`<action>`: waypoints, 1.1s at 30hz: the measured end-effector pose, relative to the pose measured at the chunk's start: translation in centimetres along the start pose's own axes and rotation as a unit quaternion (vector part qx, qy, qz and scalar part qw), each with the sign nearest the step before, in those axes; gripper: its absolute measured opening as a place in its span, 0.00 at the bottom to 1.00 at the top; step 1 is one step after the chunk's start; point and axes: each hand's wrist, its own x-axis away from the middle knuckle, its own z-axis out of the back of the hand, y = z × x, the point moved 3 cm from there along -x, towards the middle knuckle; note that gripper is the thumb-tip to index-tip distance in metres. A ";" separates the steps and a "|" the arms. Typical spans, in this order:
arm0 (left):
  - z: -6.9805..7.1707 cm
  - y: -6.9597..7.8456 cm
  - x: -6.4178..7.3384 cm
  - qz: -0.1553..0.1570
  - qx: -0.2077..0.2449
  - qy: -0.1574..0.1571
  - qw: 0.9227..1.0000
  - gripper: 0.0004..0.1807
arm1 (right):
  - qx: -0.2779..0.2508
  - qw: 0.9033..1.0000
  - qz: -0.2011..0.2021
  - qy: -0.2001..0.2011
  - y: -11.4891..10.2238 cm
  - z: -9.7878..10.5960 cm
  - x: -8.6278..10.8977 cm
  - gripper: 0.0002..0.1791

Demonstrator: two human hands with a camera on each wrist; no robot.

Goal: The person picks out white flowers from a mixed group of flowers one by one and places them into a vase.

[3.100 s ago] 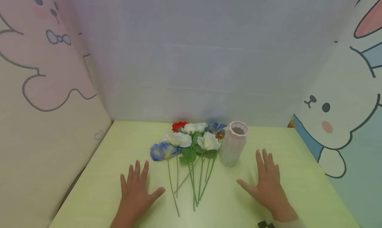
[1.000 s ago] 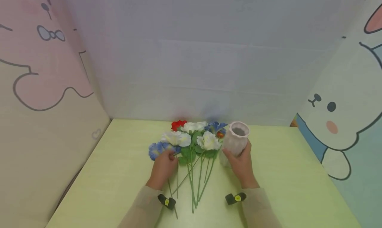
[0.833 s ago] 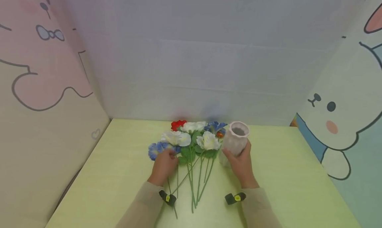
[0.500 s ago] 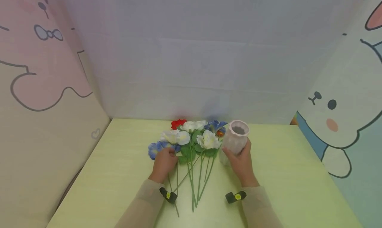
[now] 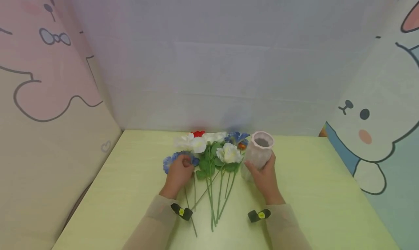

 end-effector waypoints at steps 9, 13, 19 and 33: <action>1.3 2.2 -1.0 -0.070 0.011 0.024 0.997 0.16 | 0.000 1.000 -0.004 -0.002 0.1 0.1 0.0 0.51; 1.8 4.0 -1.2 -0.096 0.027 0.026 0.995 0.14 | 0.002 1.000 -0.001 -0.002 0.1 0.1 0.0 0.52; 2.1 6.9 -1.3 -0.126 0.078 0.011 0.989 0.14 | 0.005 1.000 0.003 -0.007 0.2 0.2 -0.1 0.52; 2.4 12.9 -2.2 -0.213 0.129 0.001 0.968 0.14 | -0.004 1.000 0.004 -0.002 0.0 0.1 -0.1 0.50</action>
